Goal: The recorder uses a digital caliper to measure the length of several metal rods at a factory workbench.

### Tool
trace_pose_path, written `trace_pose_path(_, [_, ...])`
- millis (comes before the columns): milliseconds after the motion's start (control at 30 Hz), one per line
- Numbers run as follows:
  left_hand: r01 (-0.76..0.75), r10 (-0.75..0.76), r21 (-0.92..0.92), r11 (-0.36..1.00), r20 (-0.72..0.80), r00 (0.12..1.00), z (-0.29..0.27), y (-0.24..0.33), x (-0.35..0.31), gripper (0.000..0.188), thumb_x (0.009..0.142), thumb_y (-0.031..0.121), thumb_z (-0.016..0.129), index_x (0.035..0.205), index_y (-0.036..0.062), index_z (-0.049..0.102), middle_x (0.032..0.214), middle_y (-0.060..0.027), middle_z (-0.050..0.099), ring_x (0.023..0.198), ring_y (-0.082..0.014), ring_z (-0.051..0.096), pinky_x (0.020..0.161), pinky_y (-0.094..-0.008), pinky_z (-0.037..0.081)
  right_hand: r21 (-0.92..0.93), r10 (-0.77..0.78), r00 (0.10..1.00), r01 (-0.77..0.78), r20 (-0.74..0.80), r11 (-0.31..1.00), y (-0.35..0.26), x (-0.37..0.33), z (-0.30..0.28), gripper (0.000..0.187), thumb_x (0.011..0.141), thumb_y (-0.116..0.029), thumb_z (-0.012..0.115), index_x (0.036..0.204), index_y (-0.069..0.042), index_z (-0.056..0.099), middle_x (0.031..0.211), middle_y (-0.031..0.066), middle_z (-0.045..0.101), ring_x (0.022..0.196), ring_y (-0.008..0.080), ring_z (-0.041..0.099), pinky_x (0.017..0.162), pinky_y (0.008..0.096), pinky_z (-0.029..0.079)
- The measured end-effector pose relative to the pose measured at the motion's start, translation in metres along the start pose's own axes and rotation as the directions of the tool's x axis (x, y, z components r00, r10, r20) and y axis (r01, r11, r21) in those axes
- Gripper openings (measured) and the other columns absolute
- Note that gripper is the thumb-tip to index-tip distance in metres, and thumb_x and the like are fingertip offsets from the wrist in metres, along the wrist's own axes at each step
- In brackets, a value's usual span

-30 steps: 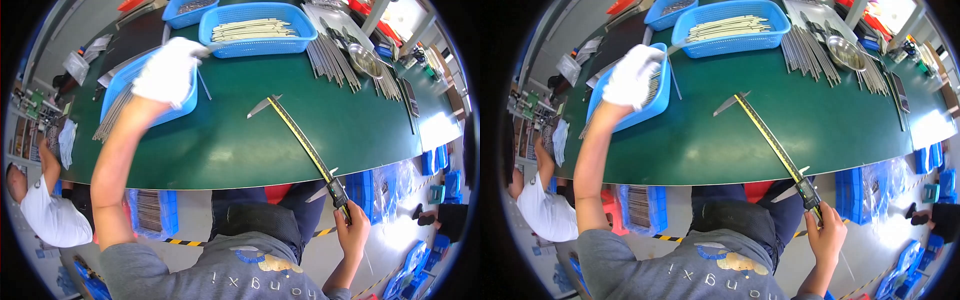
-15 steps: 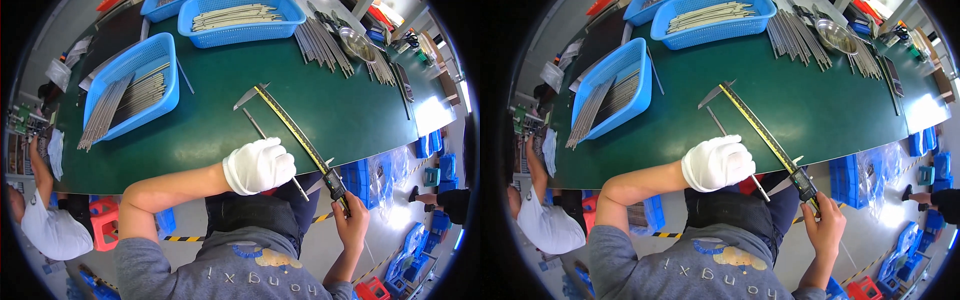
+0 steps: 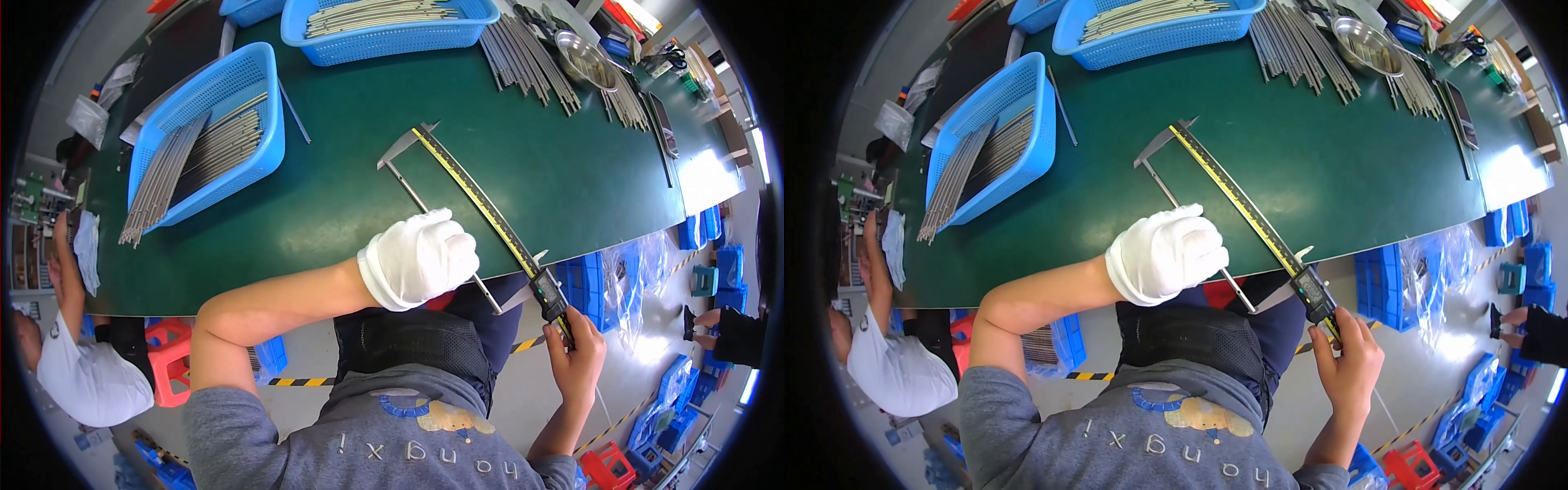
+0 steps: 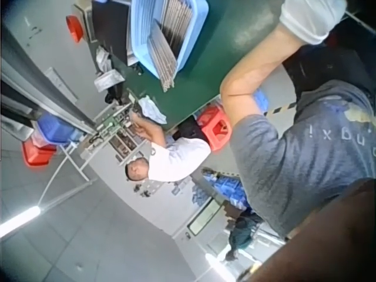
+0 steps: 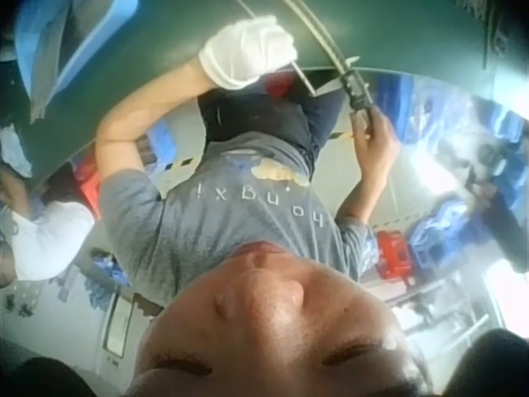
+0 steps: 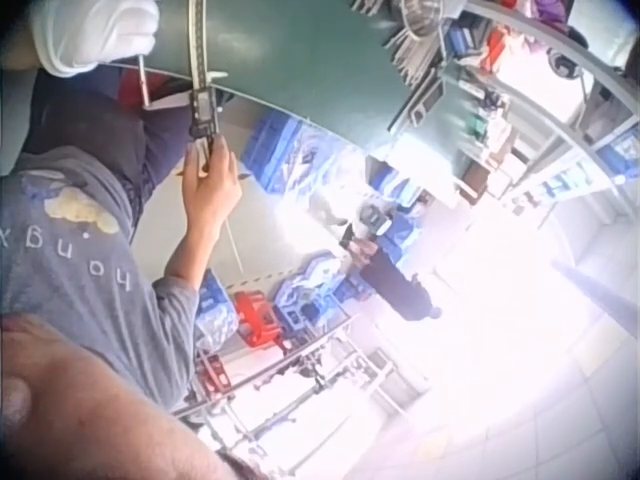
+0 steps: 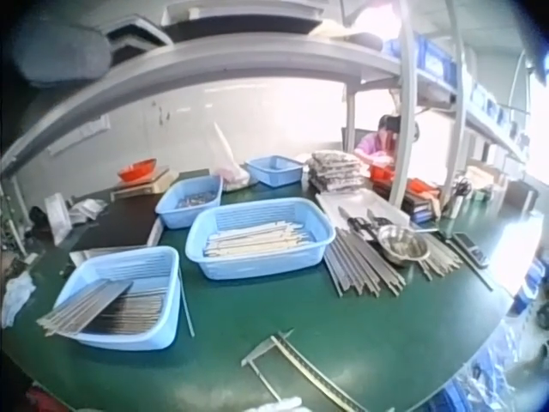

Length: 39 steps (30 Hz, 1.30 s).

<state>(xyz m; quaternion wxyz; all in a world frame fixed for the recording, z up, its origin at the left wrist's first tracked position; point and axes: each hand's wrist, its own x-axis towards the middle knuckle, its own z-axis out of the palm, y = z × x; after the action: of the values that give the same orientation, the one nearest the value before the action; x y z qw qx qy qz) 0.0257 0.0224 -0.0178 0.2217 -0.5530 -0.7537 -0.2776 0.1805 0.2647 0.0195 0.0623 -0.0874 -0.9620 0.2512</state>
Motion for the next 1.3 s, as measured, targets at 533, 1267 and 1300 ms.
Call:
trace_pose_path(533, [0.072,-0.050,-0.134,0.988,0.163,0.985,-0.017,-0.015,0.002,0.024,0.061,0.004,0.061,0.086,0.0050,0.062,0.082,-0.0075,0.057,0.077,-0.0257,0.058,0.066,-0.0365,0.051,0.065,-0.029,0.999,0.030,-0.023,0.997,-0.003,0.000,0.002,0.033,0.073,-0.012,0.072,0.103,-0.003,0.062,0.072,0.0090,0.059,0.053,0.0193,0.055,0.051,0.0289,0.045])
trace_pose_path(1267, [0.076,-0.037,-0.149,0.986,0.244,0.969,-0.027,-0.009,0.010,0.034,0.059,0.003,0.071,0.092,0.0064,0.066,0.087,-0.0076,0.059,0.082,-0.0278,0.061,0.083,-0.0459,0.051,-0.024,-0.025,0.996,0.023,-0.081,0.999,0.004,-0.009,0.011,0.028,0.077,-0.031,0.071,0.092,-0.008,0.062,0.064,0.0057,0.054,0.051,0.0247,0.056,0.045,0.0349,0.042])
trace_pose_path(1300, [0.076,-0.036,-0.146,0.986,0.264,0.964,-0.028,-0.008,0.012,0.035,0.059,0.005,0.072,0.094,0.0063,0.066,0.089,-0.0083,0.060,0.085,-0.0286,0.060,0.084,-0.0466,0.050,-0.032,-0.029,0.998,0.027,-0.056,0.999,0.004,-0.009,0.011,0.029,0.078,-0.031,0.071,0.093,-0.009,0.062,0.065,0.0055,0.055,0.051,0.0247,0.056,0.045,0.0347,0.042])
